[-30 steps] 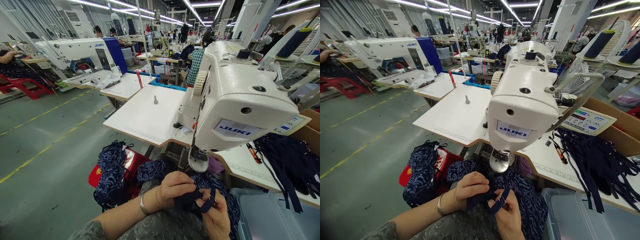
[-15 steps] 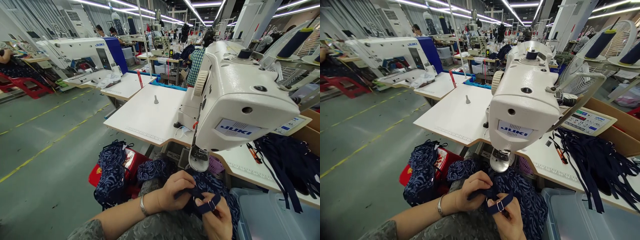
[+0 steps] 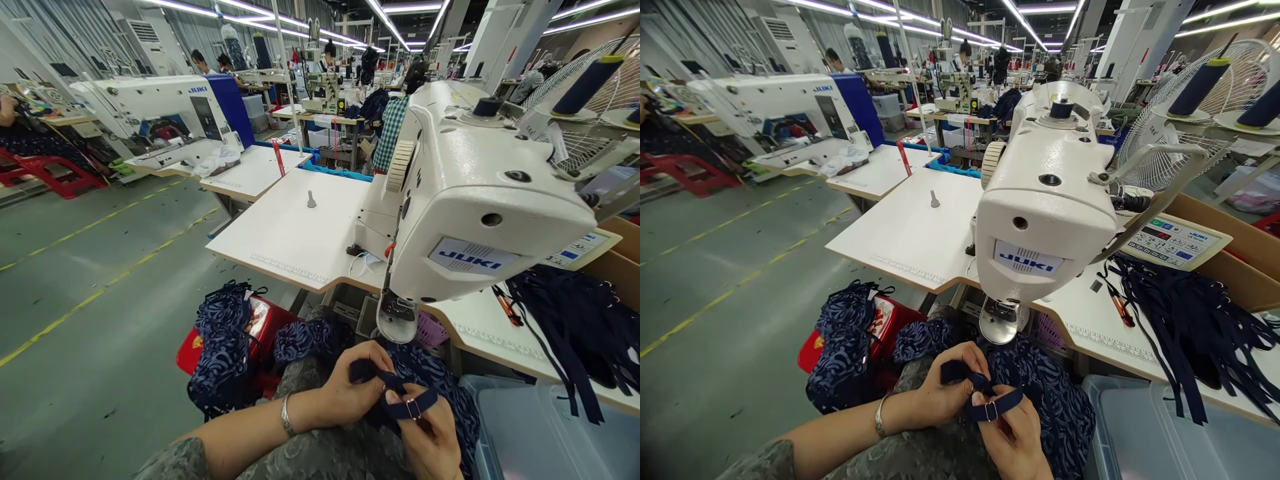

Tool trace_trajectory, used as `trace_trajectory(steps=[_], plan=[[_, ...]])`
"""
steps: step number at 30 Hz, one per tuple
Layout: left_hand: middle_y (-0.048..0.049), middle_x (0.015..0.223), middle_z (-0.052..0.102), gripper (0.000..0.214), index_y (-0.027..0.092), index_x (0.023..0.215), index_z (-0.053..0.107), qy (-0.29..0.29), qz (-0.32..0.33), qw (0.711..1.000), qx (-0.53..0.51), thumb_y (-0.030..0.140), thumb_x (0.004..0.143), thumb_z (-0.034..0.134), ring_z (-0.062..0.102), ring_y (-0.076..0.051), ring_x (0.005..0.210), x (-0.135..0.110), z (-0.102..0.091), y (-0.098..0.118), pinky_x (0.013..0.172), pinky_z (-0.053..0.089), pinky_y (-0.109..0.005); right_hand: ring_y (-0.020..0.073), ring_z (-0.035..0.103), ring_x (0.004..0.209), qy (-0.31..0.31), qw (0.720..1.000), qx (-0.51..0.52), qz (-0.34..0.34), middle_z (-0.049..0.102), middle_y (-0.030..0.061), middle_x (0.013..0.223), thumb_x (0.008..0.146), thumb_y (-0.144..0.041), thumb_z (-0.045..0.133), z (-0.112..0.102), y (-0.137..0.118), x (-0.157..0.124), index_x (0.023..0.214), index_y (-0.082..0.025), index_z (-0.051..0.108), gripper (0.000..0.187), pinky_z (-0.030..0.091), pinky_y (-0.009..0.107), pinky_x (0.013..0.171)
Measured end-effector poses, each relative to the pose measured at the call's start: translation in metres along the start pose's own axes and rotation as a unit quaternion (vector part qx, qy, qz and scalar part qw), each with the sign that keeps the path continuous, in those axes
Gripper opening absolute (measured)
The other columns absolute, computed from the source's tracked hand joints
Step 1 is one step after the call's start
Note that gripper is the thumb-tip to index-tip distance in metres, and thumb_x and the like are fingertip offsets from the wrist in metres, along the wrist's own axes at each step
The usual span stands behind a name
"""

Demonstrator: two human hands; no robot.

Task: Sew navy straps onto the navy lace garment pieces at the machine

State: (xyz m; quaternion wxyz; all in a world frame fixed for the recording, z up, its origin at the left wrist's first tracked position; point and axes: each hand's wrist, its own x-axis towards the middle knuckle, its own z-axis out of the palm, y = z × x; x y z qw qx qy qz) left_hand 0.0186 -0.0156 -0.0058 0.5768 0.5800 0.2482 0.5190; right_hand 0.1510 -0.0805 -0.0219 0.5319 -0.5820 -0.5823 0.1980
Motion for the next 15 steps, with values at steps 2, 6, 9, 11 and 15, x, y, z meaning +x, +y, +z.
trace_trajectory(steps=[2,6,9,11,15], plan=[[-0.0076,0.076,0.061,0.030,0.015,0.074,0.058,-0.002,-0.004,1.000,-0.001,0.043,0.083,0.065,0.058,-0.015,0.070,0.000,0.000,0.001,0.066,0.048,-0.030,0.0244,0.067,0.066,0.004,1.000,0.017,0.010,0.069,0.0056,0.065,0.078,-0.043,0.068,0.000,0.003,-0.001,0.066,-0.025,0.073,0.023,0.054,0.035,0.059],[-0.0071,0.078,0.062,0.018,0.015,0.076,0.059,-0.003,-0.002,1.000,0.010,0.029,0.081,0.068,0.058,-0.015,0.072,0.001,-0.003,0.003,0.068,0.048,-0.028,0.0225,0.065,0.066,0.006,0.998,0.046,0.052,0.069,0.0071,0.071,0.076,-0.047,0.070,-0.001,0.010,-0.003,0.065,-0.023,0.073,0.027,0.052,0.033,0.059],[-0.0066,0.080,0.063,0.008,0.016,0.078,0.058,-0.003,0.018,0.999,0.037,0.015,0.080,0.066,0.059,-0.015,0.074,0.001,-0.004,0.003,0.068,0.048,-0.027,0.0218,0.063,0.065,0.017,0.995,0.052,0.083,0.068,0.0074,0.070,0.076,-0.052,0.070,0.001,0.012,-0.005,0.061,-0.023,0.072,0.032,0.050,0.033,0.060],[-0.0065,0.081,0.064,0.008,0.016,0.080,0.059,-0.001,0.039,0.998,0.057,0.010,0.080,0.064,0.060,-0.015,0.075,0.001,-0.005,0.001,0.067,0.049,-0.027,0.0214,0.062,0.066,0.036,0.994,0.052,0.090,0.067,0.0074,0.069,0.075,-0.054,0.070,0.002,0.012,-0.005,0.059,-0.023,0.070,0.035,0.049,0.033,0.061],[-0.0069,0.083,0.065,0.010,0.017,0.083,0.061,-0.003,0.071,0.994,0.086,0.008,0.080,0.062,0.062,-0.015,0.076,0.002,-0.007,-0.003,0.068,0.050,-0.027,0.0210,0.063,0.065,0.049,0.996,0.038,0.062,0.068,0.0064,0.068,0.076,-0.052,0.070,0.002,0.019,-0.005,0.060,-0.023,0.069,0.033,0.048,0.032,0.061]])
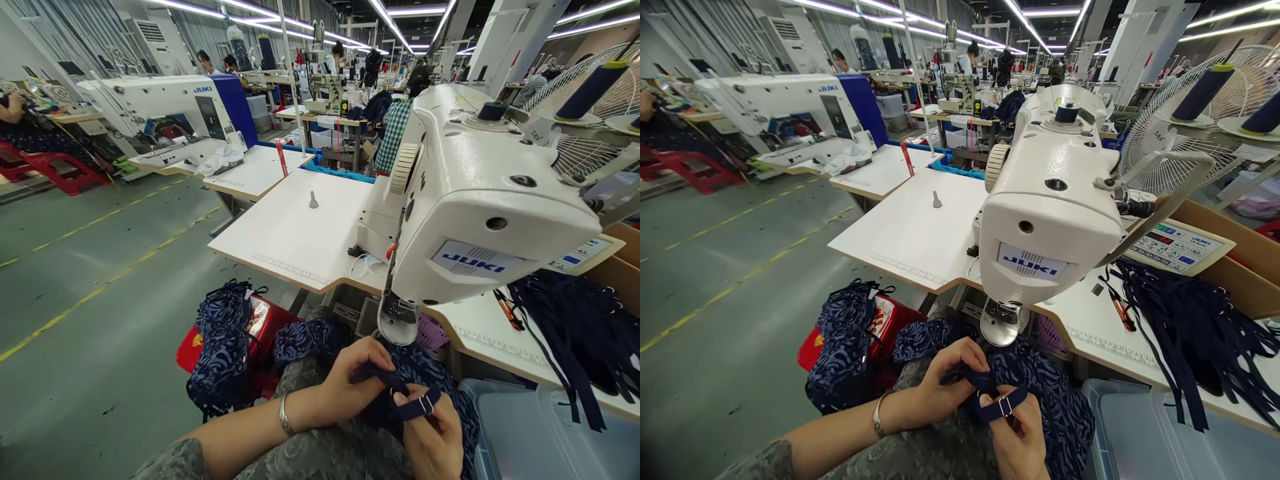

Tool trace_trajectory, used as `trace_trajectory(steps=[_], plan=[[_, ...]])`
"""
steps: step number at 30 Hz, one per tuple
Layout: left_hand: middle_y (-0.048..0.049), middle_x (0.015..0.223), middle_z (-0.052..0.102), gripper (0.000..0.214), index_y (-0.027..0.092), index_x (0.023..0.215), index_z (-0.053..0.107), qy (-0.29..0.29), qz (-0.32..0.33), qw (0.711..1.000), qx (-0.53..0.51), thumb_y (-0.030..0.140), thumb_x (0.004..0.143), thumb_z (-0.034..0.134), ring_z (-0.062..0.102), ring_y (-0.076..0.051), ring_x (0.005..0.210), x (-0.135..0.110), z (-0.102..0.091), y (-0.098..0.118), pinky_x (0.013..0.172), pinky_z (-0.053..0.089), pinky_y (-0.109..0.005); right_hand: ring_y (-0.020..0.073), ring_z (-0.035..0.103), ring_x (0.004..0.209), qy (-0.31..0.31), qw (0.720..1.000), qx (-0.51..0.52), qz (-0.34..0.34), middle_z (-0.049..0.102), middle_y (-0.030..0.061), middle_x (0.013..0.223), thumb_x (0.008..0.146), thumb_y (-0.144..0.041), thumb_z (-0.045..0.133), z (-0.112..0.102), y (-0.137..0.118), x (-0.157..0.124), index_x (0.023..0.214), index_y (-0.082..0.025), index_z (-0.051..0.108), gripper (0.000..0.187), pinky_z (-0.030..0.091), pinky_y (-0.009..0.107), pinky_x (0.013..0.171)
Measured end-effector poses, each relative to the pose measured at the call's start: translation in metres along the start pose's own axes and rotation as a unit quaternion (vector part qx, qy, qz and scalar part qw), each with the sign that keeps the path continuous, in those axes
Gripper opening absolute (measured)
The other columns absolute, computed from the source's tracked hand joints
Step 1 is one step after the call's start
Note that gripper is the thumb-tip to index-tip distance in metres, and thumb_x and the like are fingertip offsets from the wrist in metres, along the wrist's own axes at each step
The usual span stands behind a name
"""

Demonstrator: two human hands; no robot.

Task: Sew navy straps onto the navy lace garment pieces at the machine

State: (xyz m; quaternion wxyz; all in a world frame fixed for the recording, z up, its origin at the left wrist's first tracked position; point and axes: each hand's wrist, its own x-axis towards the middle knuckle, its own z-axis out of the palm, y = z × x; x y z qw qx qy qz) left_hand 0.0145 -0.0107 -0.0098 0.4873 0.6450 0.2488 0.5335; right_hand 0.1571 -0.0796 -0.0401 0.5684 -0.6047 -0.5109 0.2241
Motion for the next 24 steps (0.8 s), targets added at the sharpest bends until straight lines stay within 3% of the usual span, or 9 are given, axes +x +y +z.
trace_trajectory(steps=[6,8,10,12,15,17,19,21,24], plan=[[-0.0073,0.085,0.065,0.012,0.017,0.085,0.062,-0.005,0.016,1.000,0.014,0.006,0.080,0.061,0.062,-0.017,0.080,-0.001,-0.004,-0.003,0.072,0.050,-0.029,0.0195,0.063,0.061,-0.050,0.975,-0.074,-0.201,0.069,0.0024,0.069,0.078,-0.024,0.072,-0.010,0.018,0.010,0.074,-0.025,0.072,0.004,0.049,0.031,0.055],[-0.0072,0.086,0.065,0.013,0.017,0.090,0.063,-0.015,0.003,1.000,0.019,0.008,0.080,0.063,0.062,-0.017,0.079,0.000,-0.005,-0.001,0.071,0.050,-0.028,0.0180,0.063,0.063,-0.033,0.963,-0.079,-0.255,0.067,0.0012,0.071,0.079,-0.017,0.070,-0.010,0.018,0.013,0.079,-0.026,0.072,0.009,0.049,0.030,0.058],[-0.0073,0.086,0.064,0.016,0.016,0.095,0.065,-0.036,-0.019,0.999,0.027,0.012,0.079,0.066,0.061,-0.017,0.080,0.002,-0.005,0.002,0.072,0.050,-0.028,0.0174,0.062,0.069,-0.009,0.964,-0.066,-0.259,0.065,0.0011,0.075,0.081,-0.015,0.066,-0.009,0.015,0.015,0.085,-0.026,0.071,0.013,0.049,0.029,0.063],[-0.0074,0.087,0.065,0.014,0.016,0.093,0.067,-0.053,-0.053,0.997,0.028,0.017,0.079,0.068,0.060,-0.018,0.082,0.005,-0.005,0.003,0.076,0.049,-0.029,0.0174,0.060,0.073,-0.009,0.984,-0.040,-0.172,0.063,0.0019,0.080,0.083,-0.019,0.064,-0.007,0.010,0.018,0.084,-0.025,0.068,0.007,0.047,0.028,0.064],[-0.0053,0.083,0.063,0.013,0.014,0.082,0.067,-0.059,-0.190,0.979,-0.043,0.027,0.079,0.069,0.058,-0.017,0.079,0.007,-0.002,0.004,0.077,0.046,-0.029,0.0153,0.054,0.067,-0.057,0.995,0.048,0.070,0.058,0.0008,0.076,0.083,-0.033,0.066,-0.003,0.003,0.025,0.077,-0.022,0.062,0.013,0.043,0.024,0.057],[-0.0029,0.078,0.061,0.023,0.014,0.082,0.066,-0.071,-0.282,0.951,-0.104,0.036,0.078,0.069,0.055,-0.014,0.072,0.007,0.000,0.002,0.070,0.045,-0.027,0.0137,0.052,0.064,-0.080,0.959,0.153,0.226,0.055,-0.0011,0.072,0.079,-0.039,0.069,-0.002,-0.002,0.031,0.078,-0.021,0.061,0.020,0.043,0.023,0.056],[-0.0009,0.071,0.059,0.032,0.013,0.081,0.065,-0.085,-0.324,0.933,-0.134,0.045,0.076,0.069,0.051,-0.012,0.064,0.007,0.001,0.001,0.063,0.044,-0.025,0.0133,0.053,0.064,-0.106,0.901,0.261,0.329,0.056,-0.0023,0.071,0.076,-0.041,0.073,-0.002,-0.007,0.038,0.080,-0.021,0.060,0.024,0.044,0.023,0.058],[0.0004,0.065,0.057,0.038,0.013,0.075,0.063,-0.084,-0.340,0.927,-0.135,0.050,0.074,0.069,0.048,-0.010,0.059,0.007,0.001,0.000,0.059,0.041,-0.023,0.0133,0.054,0.063,-0.135,0.853,0.331,0.380,0.057,-0.0029,0.069,0.075,-0.039,0.075,-0.003,-0.012,0.044,0.078,-0.021,0.058,0.024,0.045,0.023,0.058],[0.0003,0.058,0.055,0.044,0.013,0.061,0.059,-0.077,-0.359,0.922,-0.123,0.054,0.073,0.068,0.046,-0.009,0.053,0.008,0.000,0.001,0.054,0.037,-0.022,0.0142,0.057,0.059,-0.161,0.823,0.373,0.397,0.059,-0.0025,0.064,0.076,-0.037,0.075,-0.004,-0.018,0.049,0.075,-0.021,0.058,0.023,0.044,0.023,0.054]])
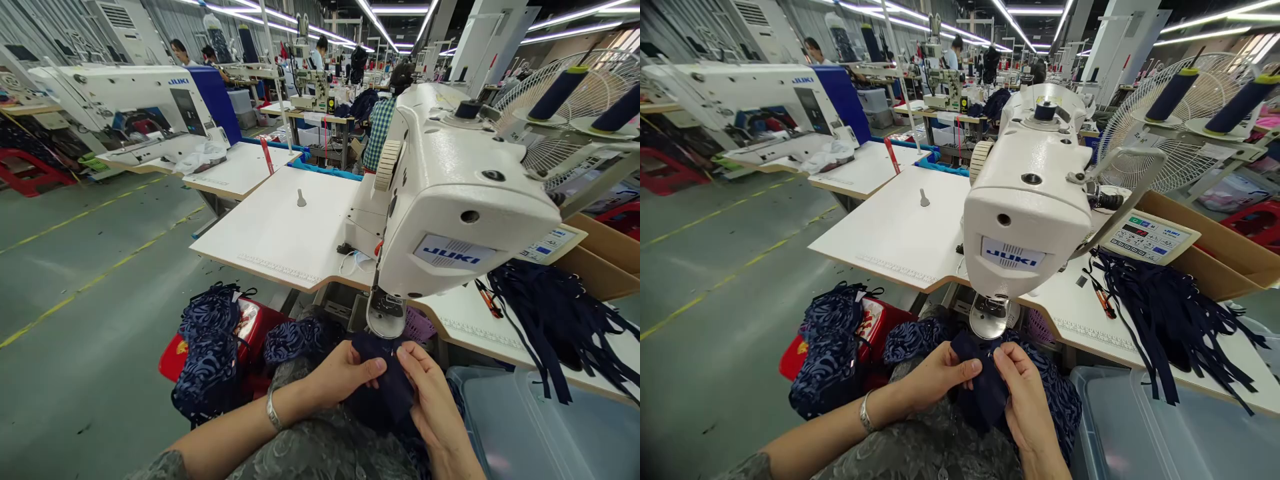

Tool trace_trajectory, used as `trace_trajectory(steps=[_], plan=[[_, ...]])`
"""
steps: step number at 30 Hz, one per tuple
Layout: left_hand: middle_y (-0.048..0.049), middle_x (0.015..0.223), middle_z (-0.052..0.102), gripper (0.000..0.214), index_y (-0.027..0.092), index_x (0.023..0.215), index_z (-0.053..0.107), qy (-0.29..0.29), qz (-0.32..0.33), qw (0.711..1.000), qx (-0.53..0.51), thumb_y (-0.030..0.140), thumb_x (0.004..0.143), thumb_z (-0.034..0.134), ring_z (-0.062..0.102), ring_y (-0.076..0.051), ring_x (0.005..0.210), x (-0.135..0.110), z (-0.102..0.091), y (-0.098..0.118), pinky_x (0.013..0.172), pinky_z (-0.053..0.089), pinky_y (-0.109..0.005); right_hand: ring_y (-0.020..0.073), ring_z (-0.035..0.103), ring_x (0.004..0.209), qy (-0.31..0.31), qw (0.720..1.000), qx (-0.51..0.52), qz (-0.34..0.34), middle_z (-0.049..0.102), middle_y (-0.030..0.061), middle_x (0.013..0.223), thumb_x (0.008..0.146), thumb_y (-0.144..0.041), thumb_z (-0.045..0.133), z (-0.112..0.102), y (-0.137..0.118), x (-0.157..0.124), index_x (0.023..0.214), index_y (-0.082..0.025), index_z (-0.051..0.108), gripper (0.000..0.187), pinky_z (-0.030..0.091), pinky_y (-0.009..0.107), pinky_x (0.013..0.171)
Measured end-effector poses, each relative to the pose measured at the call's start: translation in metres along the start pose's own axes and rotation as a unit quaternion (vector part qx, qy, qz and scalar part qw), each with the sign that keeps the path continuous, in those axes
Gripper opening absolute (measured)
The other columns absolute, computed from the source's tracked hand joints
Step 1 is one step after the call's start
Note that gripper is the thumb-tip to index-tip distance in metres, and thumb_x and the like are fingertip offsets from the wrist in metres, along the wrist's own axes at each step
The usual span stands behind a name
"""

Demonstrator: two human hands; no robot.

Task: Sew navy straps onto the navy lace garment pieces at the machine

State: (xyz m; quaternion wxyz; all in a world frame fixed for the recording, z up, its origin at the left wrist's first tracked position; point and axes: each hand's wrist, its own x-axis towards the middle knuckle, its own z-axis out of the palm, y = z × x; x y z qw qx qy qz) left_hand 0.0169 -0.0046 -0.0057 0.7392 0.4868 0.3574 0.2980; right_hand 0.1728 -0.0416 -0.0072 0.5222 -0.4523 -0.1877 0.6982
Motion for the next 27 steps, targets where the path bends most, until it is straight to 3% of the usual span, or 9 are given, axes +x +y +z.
trace_trajectory(steps=[20,27], plan=[[-0.0010,0.054,0.056,0.050,0.014,0.053,0.059,0.011,-0.020,0.999,0.024,0.059,0.072,0.066,0.048,-0.011,0.051,0.0013,-0.0041,-0.0013,0.055,0.037,-0.024,0.0071,0.047,0.054,0.032,0.999,-0.011,-0.014,0.053,-0.0058,0.061,0.075,-0.036,0.077,0.0024,-0.0032,-0.0040,0.069,-0.020,0.056,0.027,0.040,0.014,0.051],[-0.0014,0.054,0.057,0.049,0.013,0.054,0.060,0.001,-0.019,0.999,0.029,0.058,0.074,0.065,0.047,-0.010,0.052,0.0020,-0.0072,-0.0072,0.054,0.035,-0.023,0.0084,0.044,0.054,0.033,0.999,-0.016,-0.018,0.052,-0.0046,0.062,0.073,-0.037,0.077,0.0059,-0.0056,-0.0070,0.068,-0.019,0.055,0.029,0.038,0.017,0.050]])
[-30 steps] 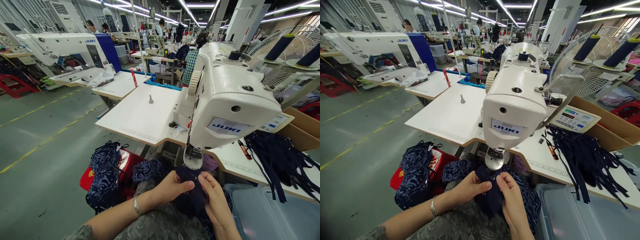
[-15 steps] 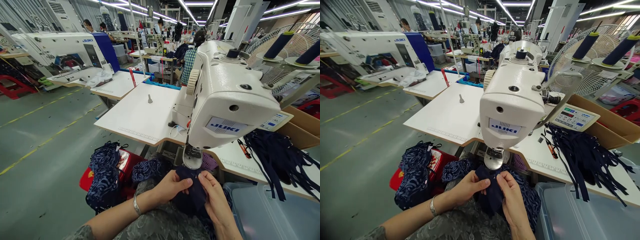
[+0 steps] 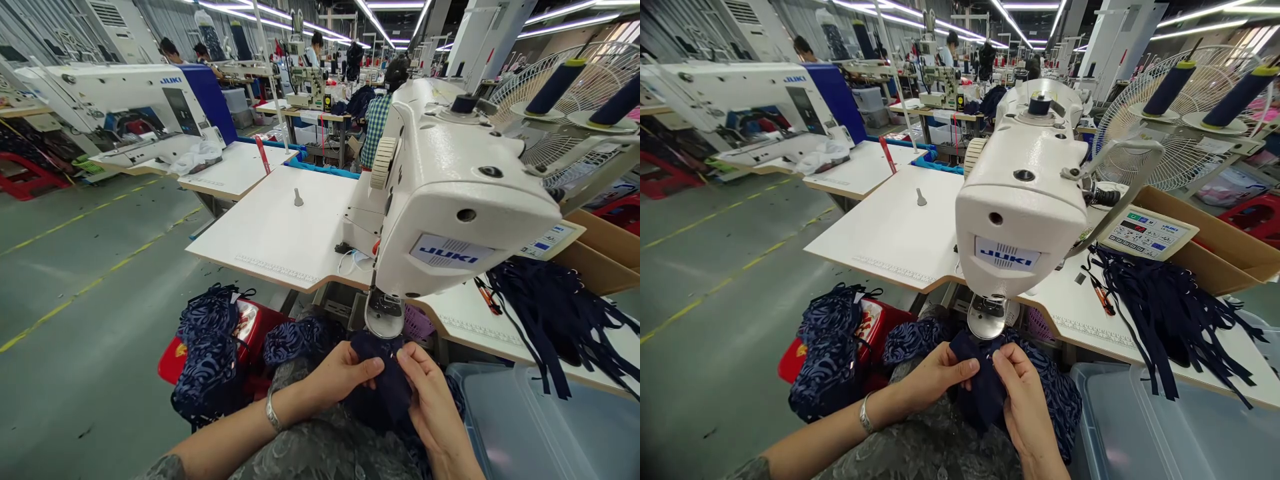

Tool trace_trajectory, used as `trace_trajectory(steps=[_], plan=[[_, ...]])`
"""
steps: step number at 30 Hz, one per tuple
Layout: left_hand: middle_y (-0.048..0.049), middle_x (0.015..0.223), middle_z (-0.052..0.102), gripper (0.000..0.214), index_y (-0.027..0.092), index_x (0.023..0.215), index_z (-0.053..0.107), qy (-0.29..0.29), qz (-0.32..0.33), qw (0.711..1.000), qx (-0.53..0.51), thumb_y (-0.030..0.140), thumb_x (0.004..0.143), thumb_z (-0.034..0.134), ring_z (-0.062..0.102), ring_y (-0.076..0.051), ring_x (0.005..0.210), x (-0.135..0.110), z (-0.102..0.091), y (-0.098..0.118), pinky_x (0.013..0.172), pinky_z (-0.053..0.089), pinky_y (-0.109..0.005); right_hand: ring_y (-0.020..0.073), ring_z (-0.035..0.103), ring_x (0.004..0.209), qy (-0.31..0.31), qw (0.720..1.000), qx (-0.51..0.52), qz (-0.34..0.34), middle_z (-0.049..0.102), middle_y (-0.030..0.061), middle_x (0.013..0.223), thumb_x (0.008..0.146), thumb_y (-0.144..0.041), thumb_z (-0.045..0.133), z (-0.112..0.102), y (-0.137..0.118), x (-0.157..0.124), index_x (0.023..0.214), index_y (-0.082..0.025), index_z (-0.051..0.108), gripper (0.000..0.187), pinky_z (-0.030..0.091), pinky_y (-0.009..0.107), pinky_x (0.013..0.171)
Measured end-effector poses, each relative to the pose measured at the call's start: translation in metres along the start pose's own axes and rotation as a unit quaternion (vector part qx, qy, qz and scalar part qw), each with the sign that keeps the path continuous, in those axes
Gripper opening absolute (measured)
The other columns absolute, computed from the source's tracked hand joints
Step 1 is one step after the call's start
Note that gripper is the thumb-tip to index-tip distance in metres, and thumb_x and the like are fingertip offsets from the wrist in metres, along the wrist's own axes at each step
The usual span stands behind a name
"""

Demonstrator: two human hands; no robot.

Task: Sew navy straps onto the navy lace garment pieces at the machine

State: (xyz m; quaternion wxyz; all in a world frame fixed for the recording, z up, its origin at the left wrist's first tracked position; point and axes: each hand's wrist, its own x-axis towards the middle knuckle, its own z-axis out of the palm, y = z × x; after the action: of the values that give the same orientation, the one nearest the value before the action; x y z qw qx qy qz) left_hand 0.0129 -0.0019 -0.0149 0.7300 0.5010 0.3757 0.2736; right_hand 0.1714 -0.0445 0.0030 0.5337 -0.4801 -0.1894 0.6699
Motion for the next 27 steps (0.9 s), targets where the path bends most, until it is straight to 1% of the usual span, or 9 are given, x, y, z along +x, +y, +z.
trace_trajectory(steps=[4,6,8,10,12,14,19,23,27], plan=[[-0.0007,0.055,0.056,0.049,0.013,0.056,0.061,-0.005,0.004,1.000,-0.005,0.057,0.075,0.065,0.046,-0.010,0.053,0.000,0.000,0.001,0.054,0.036,-0.022,0.0089,0.041,0.053,0.008,1.000,-0.015,-0.016,0.050,-0.0048,0.062,0.073,-0.040,0.077,-0.003,0.003,0.000,0.069,-0.020,0.054,0.030,0.037,0.018,0.050],[-0.0012,0.062,0.059,0.044,0.013,0.067,0.066,-0.011,0.009,1.000,-0.014,0.056,0.075,0.065,0.049,-0.011,0.058,-0.001,0.002,0.004,0.059,0.039,-0.023,0.0094,0.042,0.055,0.012,0.999,-0.023,-0.027,0.050,-0.0044,0.063,0.072,-0.040,0.077,-0.004,0.005,0.001,0.070,-0.020,0.055,0.029,0.038,0.019,0.051],[-0.0023,0.074,0.064,0.039,0.014,0.083,0.069,-0.022,0.015,0.999,-0.038,0.052,0.075,0.067,0.053,-0.013,0.067,-0.002,0.005,0.006,0.067,0.043,-0.024,0.0105,0.044,0.057,0.014,0.999,-0.026,-0.031,0.052,-0.0041,0.064,0.071,-0.040,0.077,-0.003,0.006,0.001,0.071,-0.020,0.056,0.029,0.039,0.019,0.053],[-0.0025,0.081,0.065,0.034,0.014,0.090,0.068,-0.018,0.020,0.998,-0.057,0.045,0.075,0.070,0.055,-0.014,0.073,-0.002,0.007,0.006,0.071,0.044,-0.025,0.0114,0.045,0.059,0.017,0.999,-0.026,-0.030,0.053,-0.0041,0.064,0.070,-0.042,0.078,-0.002,0.007,0.001,0.070,-0.021,0.056,0.030,0.040,0.020,0.054],[-0.0014,0.078,0.063,0.028,0.014,0.086,0.068,-0.001,0.022,0.998,-0.062,0.040,0.075,0.071,0.054,-0.013,0.072,-0.002,0.008,0.006,0.070,0.044,-0.024,0.0119,0.045,0.059,0.020,0.999,-0.031,-0.033,0.054,-0.0041,0.064,0.069,-0.043,0.078,0.000,0.008,0.001,0.070,-0.021,0.056,0.031,0.040,0.021,0.055],[-0.0003,0.075,0.062,0.023,0.014,0.083,0.067,0.014,0.025,0.999,-0.046,0.037,0.077,0.070,0.052,-0.013,0.070,-0.001,0.009,0.007,0.069,0.042,-0.023,0.0116,0.043,0.058,0.020,0.998,-0.044,-0.036,0.052,-0.0040,0.064,0.068,-0.044,0.079,-0.001,0.009,0.001,0.069,-0.021,0.056,0.032,0.038,0.021,0.055],[-0.0005,0.077,0.060,0.019,0.015,0.084,0.070,0.018,0.043,0.998,0.047,0.033,0.078,0.069,0.051,-0.013,0.072,-0.002,0.004,0.012,0.070,0.041,-0.024,0.0099,0.038,0.057,0.010,0.994,-0.095,-0.048,0.047,-0.0051,0.062,0.074,-0.043,0.075,-0.007,0.012,0.004,0.068,-0.019,0.057,0.031,0.034,0.020,0.053],[-0.0007,0.074,0.059,0.025,0.014,0.082,0.072,0.013,0.035,0.999,0.025,0.037,0.074,0.073,0.049,-0.013,0.069,-0.003,0.000,0.007,0.065,0.039,-0.024,0.0097,0.038,0.057,-0.021,0.991,-0.112,-0.068,0.048,-0.0054,0.062,0.077,-0.043,0.072,-0.010,0.016,0.008,0.071,-0.020,0.057,0.028,0.034,0.020,0.055],[-0.0012,0.074,0.060,0.031,0.013,0.085,0.072,0.025,0.021,0.999,0.006,0.043,0.075,0.071,0.050,-0.014,0.070,-0.003,-0.001,0.001,0.066,0.040,-0.025,0.0101,0.039,0.056,-0.024,0.993,-0.095,-0.058,0.048,-0.0056,0.063,0.078,-0.044,0.071,-0.008,0.020,0.012,0.072,-0.021,0.057,0.028,0.034,0.020,0.054]])
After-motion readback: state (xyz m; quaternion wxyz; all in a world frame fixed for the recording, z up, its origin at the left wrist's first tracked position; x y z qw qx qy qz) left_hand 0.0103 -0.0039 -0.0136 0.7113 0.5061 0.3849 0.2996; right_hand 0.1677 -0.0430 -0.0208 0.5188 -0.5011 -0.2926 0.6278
